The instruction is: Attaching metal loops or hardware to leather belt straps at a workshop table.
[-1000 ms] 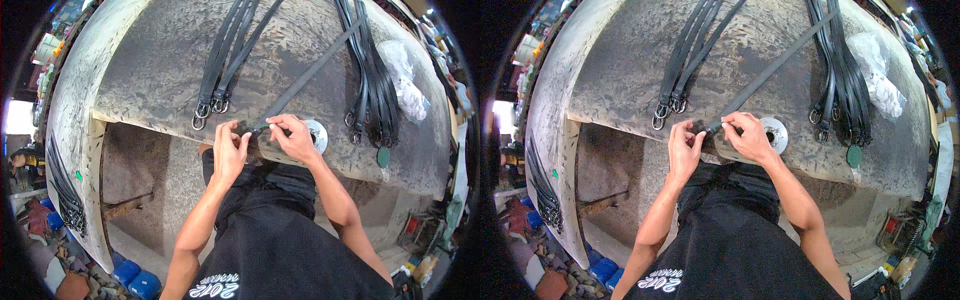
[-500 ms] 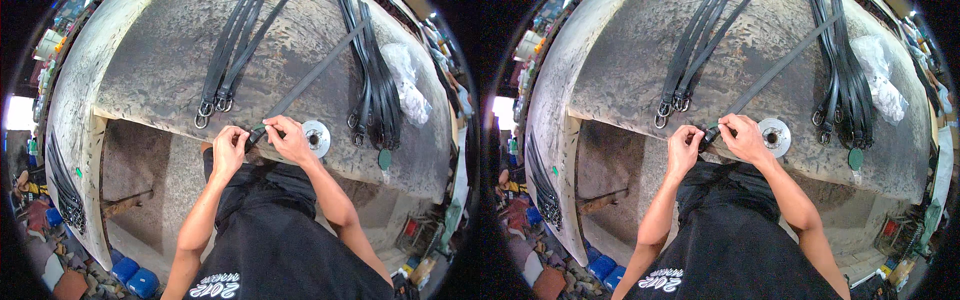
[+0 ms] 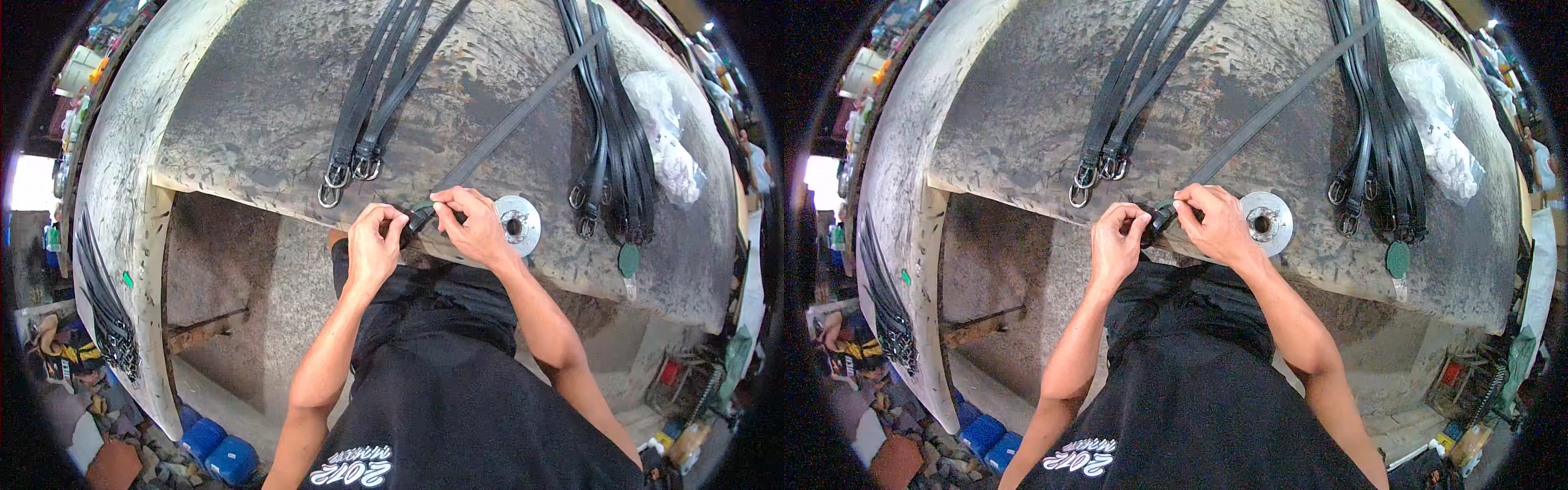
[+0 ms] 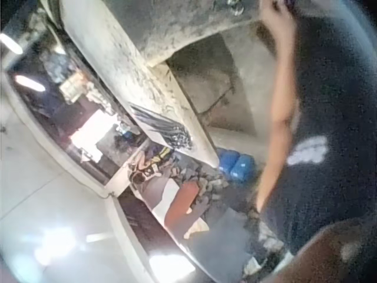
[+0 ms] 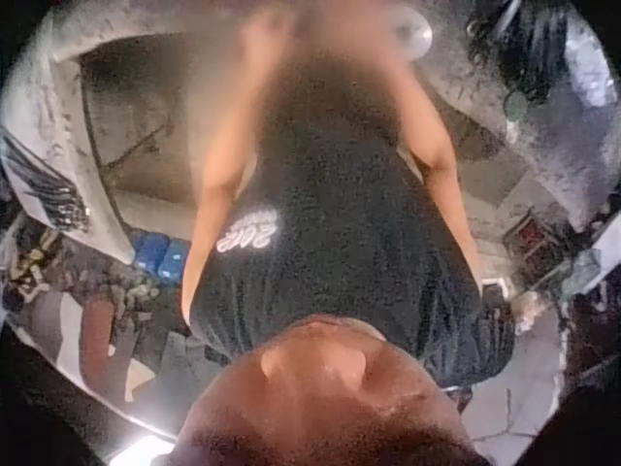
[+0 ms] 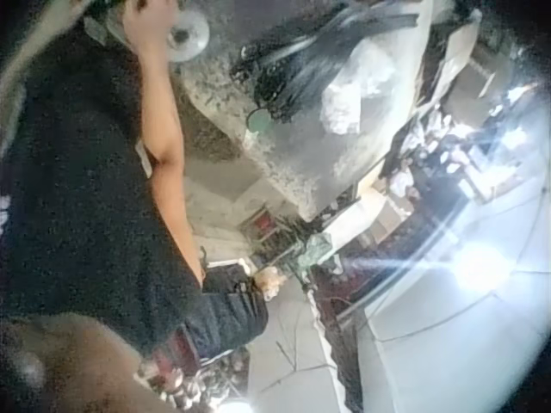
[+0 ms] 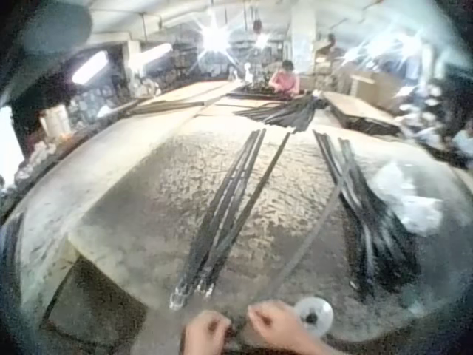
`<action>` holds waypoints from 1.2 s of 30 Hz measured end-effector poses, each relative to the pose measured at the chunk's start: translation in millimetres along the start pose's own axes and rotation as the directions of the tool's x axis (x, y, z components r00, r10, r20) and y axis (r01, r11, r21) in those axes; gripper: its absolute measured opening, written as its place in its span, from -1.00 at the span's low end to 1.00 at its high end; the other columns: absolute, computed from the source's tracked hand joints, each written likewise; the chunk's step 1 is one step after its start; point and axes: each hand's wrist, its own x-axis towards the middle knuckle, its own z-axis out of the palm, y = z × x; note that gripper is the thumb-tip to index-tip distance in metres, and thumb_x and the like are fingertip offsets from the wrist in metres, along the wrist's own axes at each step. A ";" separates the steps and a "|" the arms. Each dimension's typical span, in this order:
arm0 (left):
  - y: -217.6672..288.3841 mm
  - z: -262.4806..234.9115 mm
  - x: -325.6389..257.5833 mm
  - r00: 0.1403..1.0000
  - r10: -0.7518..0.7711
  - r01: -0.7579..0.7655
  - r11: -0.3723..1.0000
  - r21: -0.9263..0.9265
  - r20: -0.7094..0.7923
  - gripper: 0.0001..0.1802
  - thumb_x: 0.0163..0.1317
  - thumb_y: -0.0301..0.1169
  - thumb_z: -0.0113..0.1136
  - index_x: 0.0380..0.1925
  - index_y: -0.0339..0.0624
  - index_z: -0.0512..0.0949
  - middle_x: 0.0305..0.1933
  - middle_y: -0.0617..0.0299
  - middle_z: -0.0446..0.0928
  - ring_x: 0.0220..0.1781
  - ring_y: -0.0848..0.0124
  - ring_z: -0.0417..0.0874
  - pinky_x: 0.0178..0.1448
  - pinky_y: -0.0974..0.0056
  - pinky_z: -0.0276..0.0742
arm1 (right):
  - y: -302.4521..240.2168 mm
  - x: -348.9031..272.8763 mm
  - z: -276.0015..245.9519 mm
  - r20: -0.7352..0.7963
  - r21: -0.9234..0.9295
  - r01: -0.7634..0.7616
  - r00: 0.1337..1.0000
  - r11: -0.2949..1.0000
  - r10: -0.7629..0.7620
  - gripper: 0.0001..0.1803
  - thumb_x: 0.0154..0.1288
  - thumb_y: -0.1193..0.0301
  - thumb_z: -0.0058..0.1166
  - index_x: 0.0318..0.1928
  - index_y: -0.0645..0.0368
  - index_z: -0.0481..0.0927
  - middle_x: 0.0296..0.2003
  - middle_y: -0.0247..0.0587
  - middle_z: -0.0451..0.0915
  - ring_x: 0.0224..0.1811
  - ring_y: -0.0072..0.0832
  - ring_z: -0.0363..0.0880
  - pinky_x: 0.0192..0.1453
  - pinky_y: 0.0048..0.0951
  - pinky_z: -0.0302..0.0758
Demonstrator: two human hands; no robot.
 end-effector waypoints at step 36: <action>-29.4 3.2 -12.5 0.998 -0.056 0.050 0.942 -0.333 -0.009 -0.92 0.32 -0.56 0.16 -0.33 -0.39 0.55 -0.19 0.21 0.56 -0.28 0.50 0.63 -0.16 0.41 0.56 | -5.6 -3.2 4.6 0.050 0.067 -0.022 0.999 0.997 0.018 -0.94 0.28 0.56 0.10 -0.29 0.33 0.58 -0.21 -0.16 0.70 -0.34 -0.50 0.65 -0.14 -0.43 0.53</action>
